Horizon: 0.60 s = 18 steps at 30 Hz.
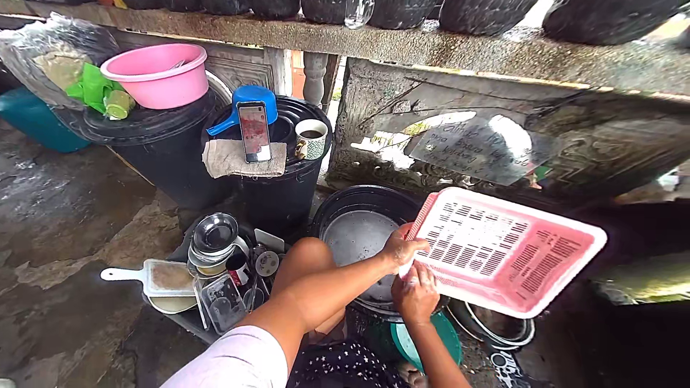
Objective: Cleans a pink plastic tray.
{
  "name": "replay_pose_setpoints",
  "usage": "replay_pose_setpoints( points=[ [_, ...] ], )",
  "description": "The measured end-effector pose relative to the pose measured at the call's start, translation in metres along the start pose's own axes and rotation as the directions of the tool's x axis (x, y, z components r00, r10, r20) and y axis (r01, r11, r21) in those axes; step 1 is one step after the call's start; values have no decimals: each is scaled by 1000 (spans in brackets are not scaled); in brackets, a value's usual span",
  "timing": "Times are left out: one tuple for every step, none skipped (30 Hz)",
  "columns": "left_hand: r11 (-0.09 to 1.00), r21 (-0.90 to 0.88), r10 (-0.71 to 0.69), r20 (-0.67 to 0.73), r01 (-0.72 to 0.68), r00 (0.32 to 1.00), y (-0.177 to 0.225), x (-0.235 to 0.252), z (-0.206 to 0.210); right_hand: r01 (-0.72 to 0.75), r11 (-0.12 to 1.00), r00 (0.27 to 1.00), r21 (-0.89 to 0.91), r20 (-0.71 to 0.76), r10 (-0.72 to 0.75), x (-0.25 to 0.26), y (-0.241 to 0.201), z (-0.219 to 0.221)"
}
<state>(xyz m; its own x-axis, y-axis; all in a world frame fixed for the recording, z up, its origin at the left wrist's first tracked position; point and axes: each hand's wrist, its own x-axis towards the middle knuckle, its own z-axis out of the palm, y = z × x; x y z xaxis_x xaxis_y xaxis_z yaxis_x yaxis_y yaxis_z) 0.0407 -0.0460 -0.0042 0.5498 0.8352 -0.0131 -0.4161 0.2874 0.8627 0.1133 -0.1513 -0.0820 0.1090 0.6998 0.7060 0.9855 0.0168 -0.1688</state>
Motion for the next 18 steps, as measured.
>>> replay_pose_setpoints(
  points=[
    [999, 49, 7, 29, -9, 1000, 6, -1, -4, 58, 998, 998, 27, 10, -59, -4, 12, 2],
    [996, 86, 12, 57, -17, 998, 13, -2, -10, 84, 996, 995, 29, 48, -86, -8, 34, 0],
    [995, 100, 15, 75, -22, 997, 20, -3, -15, 50, 999, 995, -10, 88, -49, -12, 60, -6],
    [995, 95, 19, 82, -27, 996, 27, -3, -20, -36, 997, 991, -66, 125, 44, -14, 84, -14],
    [997, 78, 23, 82, -30, 996, 31, -2, -24, -158, 981, 972, -115, 159, 175, -14, 102, -21],
    [998, 55, 24, 76, -28, 997, 31, -1, -25, -261, 952, 943, -162, 170, 287, -10, 108, -24],
    [999, 36, 22, 59, -24, 998, 29, -1, -24, -311, 932, 923, -184, 175, 342, -6, 101, -24],
    [999, 29, 18, 36, -19, 999, 24, -1, -21, -316, 932, 921, -177, 178, 346, 0, 81, -20],
    [999, 36, 15, 16, -16, 1000, 20, 0, -17, -297, 945, 930, -138, 184, 319, 7, 52, -15],
    [998, 56, 14, 1, -14, 1000, 14, 0, -14, -277, 958, 938, -79, 193, 287, 13, 18, -10],
    [997, 79, 15, -4, -14, 1000, 9, 0, -12, -251, 968, 949, -26, 191, 251, 15, -12, -4],
    [994, 108, 15, 1, -15, 1000, 8, 0, -12, -198, 980, 970, -5, 141, 197, 14, -29, 6],
    [990, 138, 19, 13, -21, 1000, 11, 0, -15, -135, 991, 987, 26, 88, 132, 12, -31, 14],
    [986, 166, 22, 28, -26, 999, 16, -1, -18, -48, 998, 997, 46, 57, 45, 8, -18, 18],
    [984, 175, 22, 41, -29, 999, 21, -2, -22, 9, 998, 997, 55, 71, -13, 5, 4, 16],
    [987, 160, 26, 50, -34, 998, 27, -3, -25, 15, 999, 995, 28, 101, -18, 3, 31, 11],
    [990, 136, 31, 54, -39, 998, 32, -3, -28, -26, 999, 991, -23, 133, 29, 2, 58, 2],
    [993, 110, 35, 61, -42, 998, 36, -3, -29, -102, 991, 979, -82, 167, 114, 1, 82, -7]
  ],
)
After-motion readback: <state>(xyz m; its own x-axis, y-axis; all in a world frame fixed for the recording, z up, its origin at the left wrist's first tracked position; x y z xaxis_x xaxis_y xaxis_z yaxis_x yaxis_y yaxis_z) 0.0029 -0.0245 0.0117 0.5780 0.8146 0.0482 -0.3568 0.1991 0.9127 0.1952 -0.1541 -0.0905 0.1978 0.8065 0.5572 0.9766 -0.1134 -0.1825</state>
